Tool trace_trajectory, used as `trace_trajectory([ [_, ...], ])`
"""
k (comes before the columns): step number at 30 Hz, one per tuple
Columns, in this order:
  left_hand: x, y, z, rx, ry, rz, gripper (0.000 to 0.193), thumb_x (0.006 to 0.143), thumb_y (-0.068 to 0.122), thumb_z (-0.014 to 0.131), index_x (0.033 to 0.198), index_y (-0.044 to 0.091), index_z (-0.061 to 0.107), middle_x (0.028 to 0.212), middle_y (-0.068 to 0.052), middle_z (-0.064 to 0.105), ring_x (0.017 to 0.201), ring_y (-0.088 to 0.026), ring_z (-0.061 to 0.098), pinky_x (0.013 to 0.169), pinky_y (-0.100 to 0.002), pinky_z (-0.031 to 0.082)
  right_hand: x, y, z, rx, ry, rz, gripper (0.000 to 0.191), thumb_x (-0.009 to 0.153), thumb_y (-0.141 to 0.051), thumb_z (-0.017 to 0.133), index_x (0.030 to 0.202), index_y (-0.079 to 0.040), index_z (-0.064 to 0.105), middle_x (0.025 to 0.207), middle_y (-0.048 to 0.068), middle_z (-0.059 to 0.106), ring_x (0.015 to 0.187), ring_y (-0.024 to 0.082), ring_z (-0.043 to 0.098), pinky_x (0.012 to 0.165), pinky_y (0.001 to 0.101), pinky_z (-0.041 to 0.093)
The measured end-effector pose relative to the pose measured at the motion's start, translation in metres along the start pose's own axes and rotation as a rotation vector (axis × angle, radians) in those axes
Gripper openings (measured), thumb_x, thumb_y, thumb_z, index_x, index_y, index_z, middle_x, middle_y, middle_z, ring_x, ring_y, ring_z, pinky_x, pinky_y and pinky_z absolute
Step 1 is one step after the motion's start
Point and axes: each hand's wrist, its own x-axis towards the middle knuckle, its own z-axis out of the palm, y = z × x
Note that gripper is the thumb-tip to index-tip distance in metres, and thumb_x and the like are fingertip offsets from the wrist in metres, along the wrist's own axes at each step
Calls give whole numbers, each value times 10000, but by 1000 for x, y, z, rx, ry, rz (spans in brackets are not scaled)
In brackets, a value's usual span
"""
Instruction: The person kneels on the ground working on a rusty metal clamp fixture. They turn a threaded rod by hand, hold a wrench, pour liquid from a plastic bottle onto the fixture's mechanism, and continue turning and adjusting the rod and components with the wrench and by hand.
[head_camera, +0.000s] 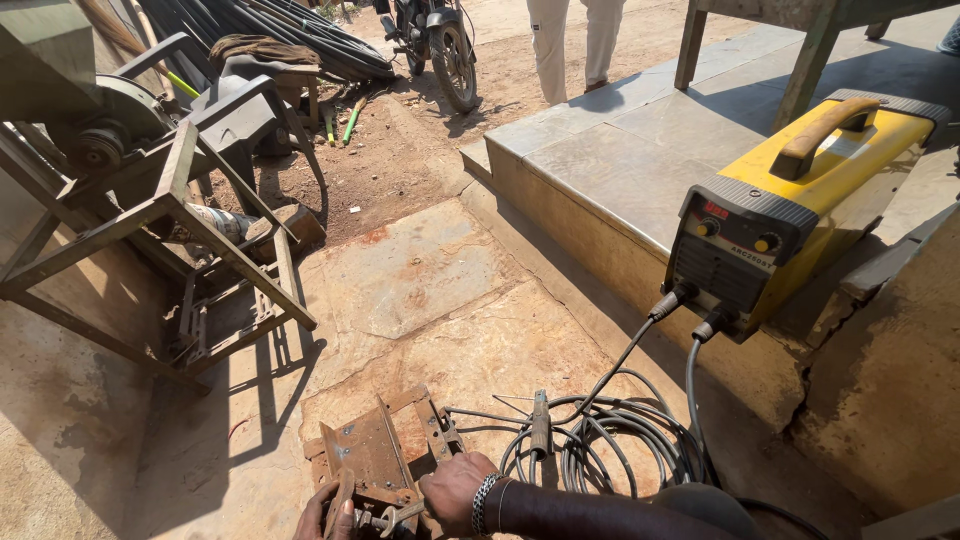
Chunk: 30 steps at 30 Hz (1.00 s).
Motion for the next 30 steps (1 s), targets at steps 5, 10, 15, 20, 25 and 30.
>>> trace_trajectory([
  [5,-18,4,-13,313,-109,-242,562,931,529,550,1411,238,583,1194,-131,722,1159,-264,720,1077,-446,526,1,-5,5,-47,44,-8,176,869,-207,607,916,-38,612,684,104,606,600,252,595,572,410,487],
  [10,-16,11,-20,341,-126,-246,539,971,538,483,1470,345,553,1118,-77,736,1093,-188,750,1043,-397,562,-1,-9,-6,-16,22,30,217,935,-244,555,1004,-48,619,671,75,567,578,228,528,558,396,440],
  [15,-15,2,-16,360,-114,-238,524,973,522,493,1470,367,558,1064,-79,725,1042,-185,755,1003,-391,578,4,-11,-6,-15,5,55,275,959,-260,530,1152,-91,632,659,56,564,588,210,535,553,399,457],
  [20,-6,-9,-15,268,-104,-203,524,962,488,517,1463,338,559,950,-92,732,924,-165,747,896,-373,588,10,-9,-1,67,-13,-3,329,924,-288,571,1181,-105,661,651,29,580,614,201,574,602,409,458],
  [25,0,-16,-8,126,-24,-97,488,951,393,641,1427,288,646,870,-161,650,823,-266,697,851,-383,602,12,-10,-2,58,41,-3,315,954,-304,550,1187,-133,677,667,38,569,615,215,566,589,419,441],
  [30,-8,-26,-5,43,110,-119,447,881,324,743,1295,155,738,931,-201,642,879,-290,692,874,-412,601,17,-13,1,45,-34,31,373,913,-313,579,1249,-164,644,656,43,563,596,218,560,604,393,435],
])
